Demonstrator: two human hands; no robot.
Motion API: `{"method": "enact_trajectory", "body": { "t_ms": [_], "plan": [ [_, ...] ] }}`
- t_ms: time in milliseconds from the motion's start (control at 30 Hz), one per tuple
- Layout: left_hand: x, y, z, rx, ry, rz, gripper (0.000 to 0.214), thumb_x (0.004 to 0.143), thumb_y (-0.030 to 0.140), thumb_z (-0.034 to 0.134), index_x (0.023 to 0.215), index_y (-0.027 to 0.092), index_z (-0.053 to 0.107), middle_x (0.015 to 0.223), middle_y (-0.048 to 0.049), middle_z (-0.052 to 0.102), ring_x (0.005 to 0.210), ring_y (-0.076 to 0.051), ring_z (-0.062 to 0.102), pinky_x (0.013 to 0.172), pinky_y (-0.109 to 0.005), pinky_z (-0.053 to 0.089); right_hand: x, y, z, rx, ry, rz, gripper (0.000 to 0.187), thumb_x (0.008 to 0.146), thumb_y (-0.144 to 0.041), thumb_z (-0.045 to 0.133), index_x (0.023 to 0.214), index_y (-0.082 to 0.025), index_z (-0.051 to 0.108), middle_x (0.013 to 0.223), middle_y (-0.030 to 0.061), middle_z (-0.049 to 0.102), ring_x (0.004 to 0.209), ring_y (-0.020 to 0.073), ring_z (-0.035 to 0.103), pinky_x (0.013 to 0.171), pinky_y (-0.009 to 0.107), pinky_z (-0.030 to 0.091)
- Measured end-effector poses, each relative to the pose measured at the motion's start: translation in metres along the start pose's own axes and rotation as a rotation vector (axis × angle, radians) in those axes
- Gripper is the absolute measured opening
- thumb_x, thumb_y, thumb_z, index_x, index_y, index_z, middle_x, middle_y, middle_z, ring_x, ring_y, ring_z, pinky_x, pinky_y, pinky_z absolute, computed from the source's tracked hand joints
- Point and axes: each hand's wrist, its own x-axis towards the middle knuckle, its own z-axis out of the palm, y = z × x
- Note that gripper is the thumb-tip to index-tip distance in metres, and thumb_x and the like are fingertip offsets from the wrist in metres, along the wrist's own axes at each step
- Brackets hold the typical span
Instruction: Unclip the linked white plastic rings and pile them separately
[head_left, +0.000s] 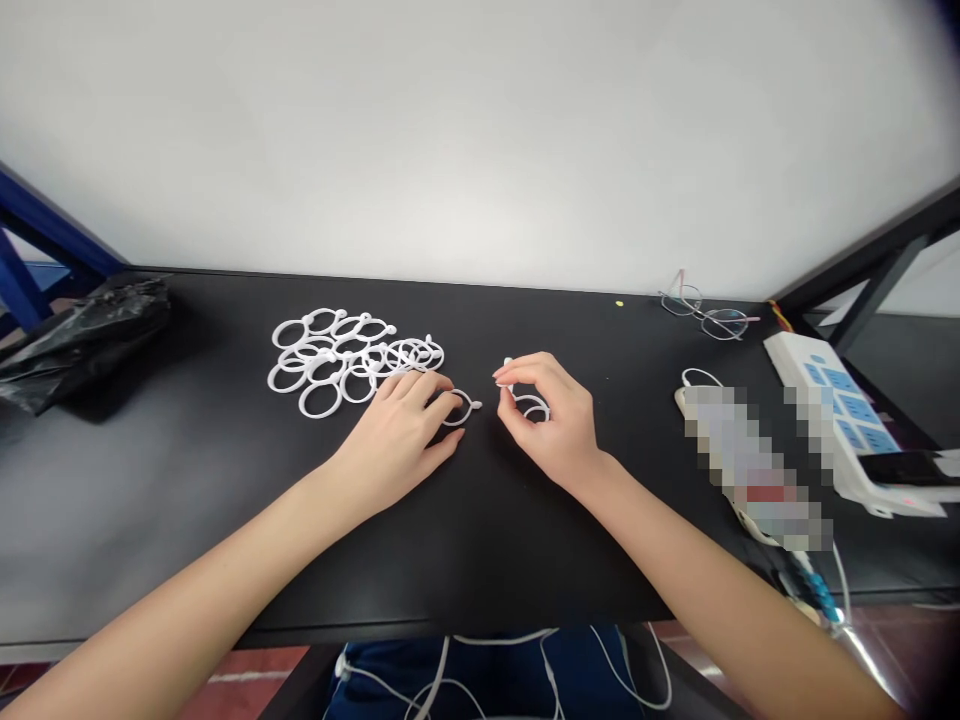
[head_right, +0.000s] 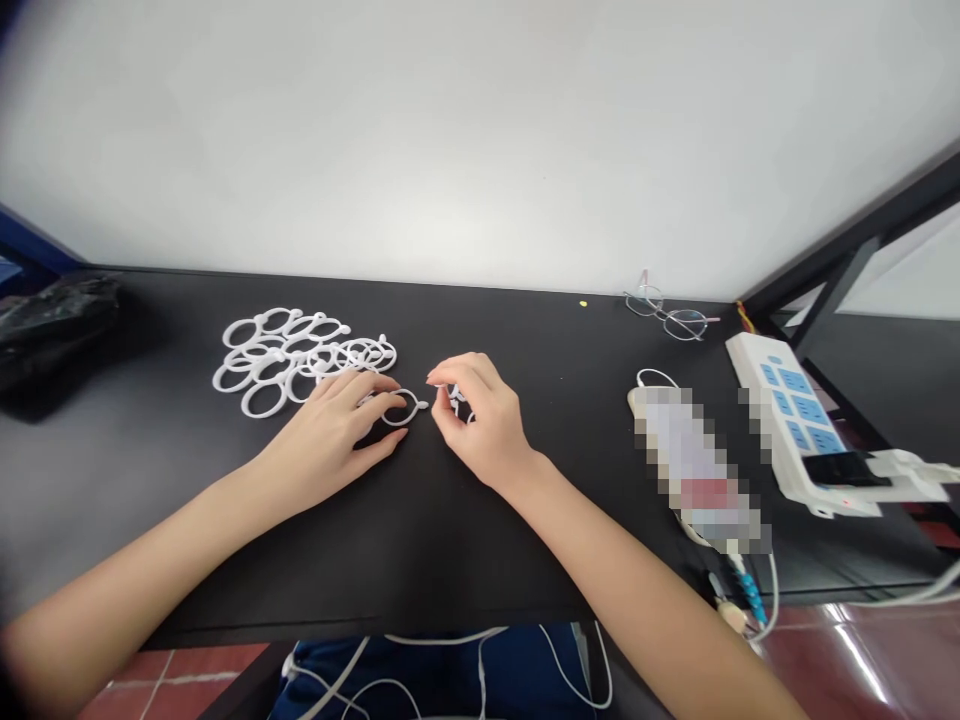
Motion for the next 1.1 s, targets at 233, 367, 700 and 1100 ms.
{"method": "enact_trajectory", "body": {
  "t_ms": [233, 367, 700, 1100],
  "plan": [
    [0.001, 0.002, 0.002, -0.055, 0.080, -0.024, 0.028, 0.094, 0.028, 0.056, 0.119, 0.015, 0.055, 0.117, -0.0116, 0.060, 0.109, -0.027, 0.057, 0.094, -0.045, 0.046, -0.001, -0.002, 0.001, 0.098, 0.039, -0.099, 0.020, 0.084, -0.002, 0.058, 0.087, -0.022, 0.060, 0.084, 0.0036, 0.068, 0.079, 0.0172, 0.066, 0.070, 0.034, 0.058],
    [0.000, 0.005, 0.001, -0.235, 0.147, -0.054, 0.045, 0.094, 0.036, 0.058, 0.132, 0.014, 0.047, 0.124, -0.0137, 0.059, 0.116, -0.027, 0.055, 0.100, -0.044, 0.045, -0.004, -0.009, 0.002, 0.237, 0.049, -0.070, 0.021, 0.083, -0.001, 0.063, 0.090, -0.021, 0.062, 0.085, 0.0037, 0.068, 0.079, 0.0169, 0.067, 0.069, 0.033, 0.059],
    [0.006, 0.013, -0.015, -0.679, 0.127, -0.114, 0.034, 0.084, 0.031, 0.072, 0.114, 0.018, 0.061, 0.110, -0.0056, 0.067, 0.102, -0.019, 0.063, 0.092, -0.033, 0.050, -0.006, -0.020, 0.001, 0.554, 0.026, 0.101, 0.021, 0.082, -0.002, 0.066, 0.091, -0.021, 0.064, 0.091, 0.0038, 0.066, 0.081, 0.0168, 0.069, 0.062, 0.031, 0.063],
    [0.003, 0.012, -0.033, -1.124, 0.300, -0.204, 0.040, 0.066, 0.012, 0.085, 0.102, 0.021, 0.071, 0.098, -0.0024, 0.069, 0.072, -0.010, 0.059, 0.067, -0.024, 0.057, 0.007, -0.032, -0.014, 0.533, 0.015, 0.080, 0.025, 0.077, -0.002, 0.070, 0.093, -0.020, 0.065, 0.094, 0.0059, 0.068, 0.077, 0.0169, 0.069, 0.057, 0.029, 0.059]
  ]
}}
